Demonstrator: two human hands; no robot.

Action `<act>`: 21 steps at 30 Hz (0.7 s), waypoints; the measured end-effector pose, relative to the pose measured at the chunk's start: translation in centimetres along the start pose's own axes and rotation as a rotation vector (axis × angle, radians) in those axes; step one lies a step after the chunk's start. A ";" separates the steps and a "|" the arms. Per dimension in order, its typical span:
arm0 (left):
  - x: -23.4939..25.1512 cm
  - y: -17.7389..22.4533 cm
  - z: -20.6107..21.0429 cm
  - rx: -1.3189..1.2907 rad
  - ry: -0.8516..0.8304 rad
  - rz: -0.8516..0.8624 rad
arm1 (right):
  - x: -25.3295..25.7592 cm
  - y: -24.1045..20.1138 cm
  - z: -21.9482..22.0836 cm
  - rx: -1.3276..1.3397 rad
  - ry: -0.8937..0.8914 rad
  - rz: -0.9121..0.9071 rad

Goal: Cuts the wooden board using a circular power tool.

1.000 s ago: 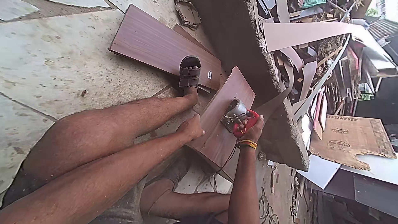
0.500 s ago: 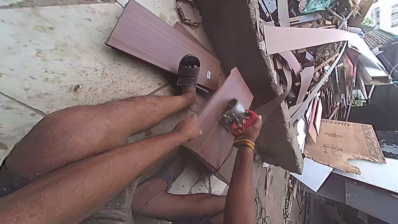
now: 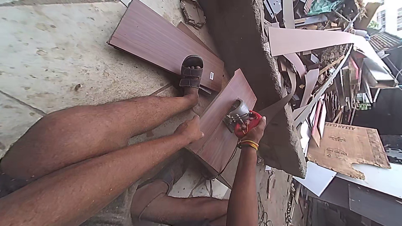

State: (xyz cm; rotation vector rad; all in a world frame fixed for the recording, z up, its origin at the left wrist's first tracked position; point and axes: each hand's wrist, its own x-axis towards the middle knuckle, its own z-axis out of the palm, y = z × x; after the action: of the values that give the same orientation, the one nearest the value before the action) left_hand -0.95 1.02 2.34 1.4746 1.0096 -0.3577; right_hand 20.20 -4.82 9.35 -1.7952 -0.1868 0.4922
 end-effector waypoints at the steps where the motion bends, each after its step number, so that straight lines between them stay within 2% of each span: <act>1: 0.0 0.0 0.0 0.004 -0.001 -0.002 | 0.1 0.0 0.0 0.000 0.001 0.006; 21: 0.2 -0.1 0.1 0.005 0.000 0.000 | 1.6 -0.2 0.3 -0.005 -0.004 -0.024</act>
State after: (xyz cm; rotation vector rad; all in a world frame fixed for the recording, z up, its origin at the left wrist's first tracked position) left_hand -0.91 0.97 2.07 1.4793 1.0095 -0.3599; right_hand 21.52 -3.86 9.11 -1.7954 -0.2126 0.4785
